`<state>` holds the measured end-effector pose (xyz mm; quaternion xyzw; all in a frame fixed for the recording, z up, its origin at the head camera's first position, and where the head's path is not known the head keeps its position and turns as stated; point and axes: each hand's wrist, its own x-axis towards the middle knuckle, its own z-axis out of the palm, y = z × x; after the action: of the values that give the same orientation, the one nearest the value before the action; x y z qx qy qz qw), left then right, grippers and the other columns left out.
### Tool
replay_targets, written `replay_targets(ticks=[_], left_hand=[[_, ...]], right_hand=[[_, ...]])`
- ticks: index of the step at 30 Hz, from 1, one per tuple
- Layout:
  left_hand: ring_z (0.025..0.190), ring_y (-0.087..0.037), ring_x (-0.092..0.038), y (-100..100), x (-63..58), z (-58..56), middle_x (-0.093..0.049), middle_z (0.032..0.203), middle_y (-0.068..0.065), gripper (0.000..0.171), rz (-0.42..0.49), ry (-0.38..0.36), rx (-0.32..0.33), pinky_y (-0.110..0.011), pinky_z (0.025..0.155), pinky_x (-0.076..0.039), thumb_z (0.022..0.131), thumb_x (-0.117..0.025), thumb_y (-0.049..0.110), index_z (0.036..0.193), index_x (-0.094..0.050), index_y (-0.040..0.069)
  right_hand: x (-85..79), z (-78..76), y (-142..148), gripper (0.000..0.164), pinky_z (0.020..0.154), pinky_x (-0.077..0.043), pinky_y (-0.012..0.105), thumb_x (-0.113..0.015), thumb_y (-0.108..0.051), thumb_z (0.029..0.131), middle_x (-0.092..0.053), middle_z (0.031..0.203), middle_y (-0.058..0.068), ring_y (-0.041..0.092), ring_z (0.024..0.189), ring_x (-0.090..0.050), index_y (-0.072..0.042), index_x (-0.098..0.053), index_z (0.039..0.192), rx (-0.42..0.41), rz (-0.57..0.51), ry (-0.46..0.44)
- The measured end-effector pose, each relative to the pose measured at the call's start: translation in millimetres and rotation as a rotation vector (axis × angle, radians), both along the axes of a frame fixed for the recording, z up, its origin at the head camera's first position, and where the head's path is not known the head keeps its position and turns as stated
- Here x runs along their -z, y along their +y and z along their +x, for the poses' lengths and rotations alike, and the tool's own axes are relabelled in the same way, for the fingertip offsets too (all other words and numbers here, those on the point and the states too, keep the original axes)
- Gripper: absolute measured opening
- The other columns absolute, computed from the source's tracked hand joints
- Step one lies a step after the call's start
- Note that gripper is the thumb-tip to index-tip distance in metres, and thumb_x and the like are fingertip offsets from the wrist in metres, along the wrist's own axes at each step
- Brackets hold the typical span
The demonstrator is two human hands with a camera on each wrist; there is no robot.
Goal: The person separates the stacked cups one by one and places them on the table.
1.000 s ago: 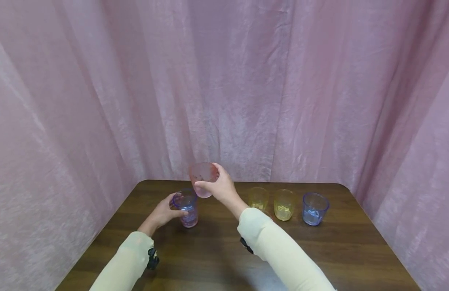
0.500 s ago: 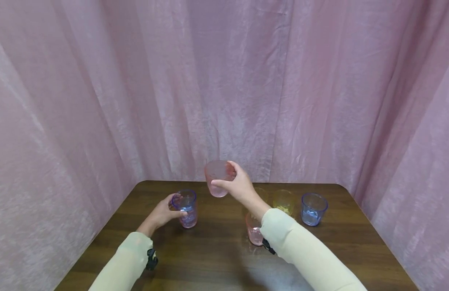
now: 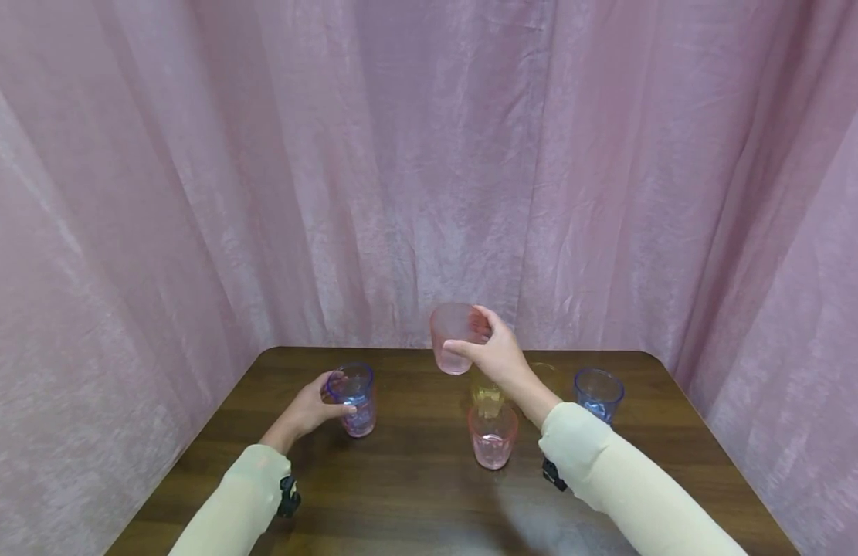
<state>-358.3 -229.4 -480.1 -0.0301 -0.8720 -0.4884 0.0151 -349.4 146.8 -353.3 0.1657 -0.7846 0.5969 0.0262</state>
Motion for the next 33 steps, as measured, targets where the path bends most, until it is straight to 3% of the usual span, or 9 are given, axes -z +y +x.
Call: replay_targets(ticks=[13, 22, 27, 33], left_hand=[[0.133, -0.039, -0.046, 1, 0.3, -0.6, -0.055, 0.14, -0.016, 0.089, 0.001, -0.003, 0.003, -0.056, 0.108, -0.038, 0.071, -0.091, 0.031, 0.144, -0.047, 0.008], [0.134, -0.04, -0.045, 0, -1.0, -0.2, -0.055, 0.139, -0.016, 0.09, -0.002, -0.008, 0.015, -0.057, 0.107, -0.038, 0.07, -0.091, 0.033, 0.144, -0.046, 0.007], [0.133, -0.041, -0.046, -1, 0.2, -0.6, -0.056, 0.139, -0.017, 0.091, -0.013, -0.004, 0.015, -0.057, 0.106, -0.039, 0.07, -0.091, 0.034, 0.144, -0.046, 0.005], [0.134, -0.041, -0.044, -2, 0.2, -0.7, -0.054, 0.141, -0.017, 0.091, -0.016, -0.01, 0.018, -0.058, 0.106, -0.038, 0.07, -0.091, 0.035, 0.144, -0.046, 0.007]], right_hand=[[2.4, 6.6, 43, 0.091, 0.114, -0.032, 0.047, -0.079, -0.028, 0.087, -0.041, 0.149, 0.02, 0.034, 0.139, -0.038, -0.002, -0.023, 0.155, 0.06, -0.023, 0.013], [7.6, 18.4, 69, 0.093, 0.114, -0.031, 0.049, -0.076, -0.034, 0.089, -0.039, 0.152, 0.02, 0.035, 0.141, -0.036, -0.005, -0.02, 0.157, 0.109, 0.037, 0.005], [15.3, 23.1, 82, 0.094, 0.111, -0.036, 0.047, -0.075, -0.037, 0.09, -0.037, 0.154, 0.019, 0.036, 0.14, -0.037, -0.006, -0.019, 0.157, 0.134, 0.066, -0.014], [25.2, 29.3, 94, 0.098, 0.11, -0.034, 0.056, -0.074, -0.041, 0.089, -0.032, 0.156, 0.022, 0.043, 0.141, -0.031, -0.007, -0.014, 0.159, 0.161, 0.094, -0.063]])
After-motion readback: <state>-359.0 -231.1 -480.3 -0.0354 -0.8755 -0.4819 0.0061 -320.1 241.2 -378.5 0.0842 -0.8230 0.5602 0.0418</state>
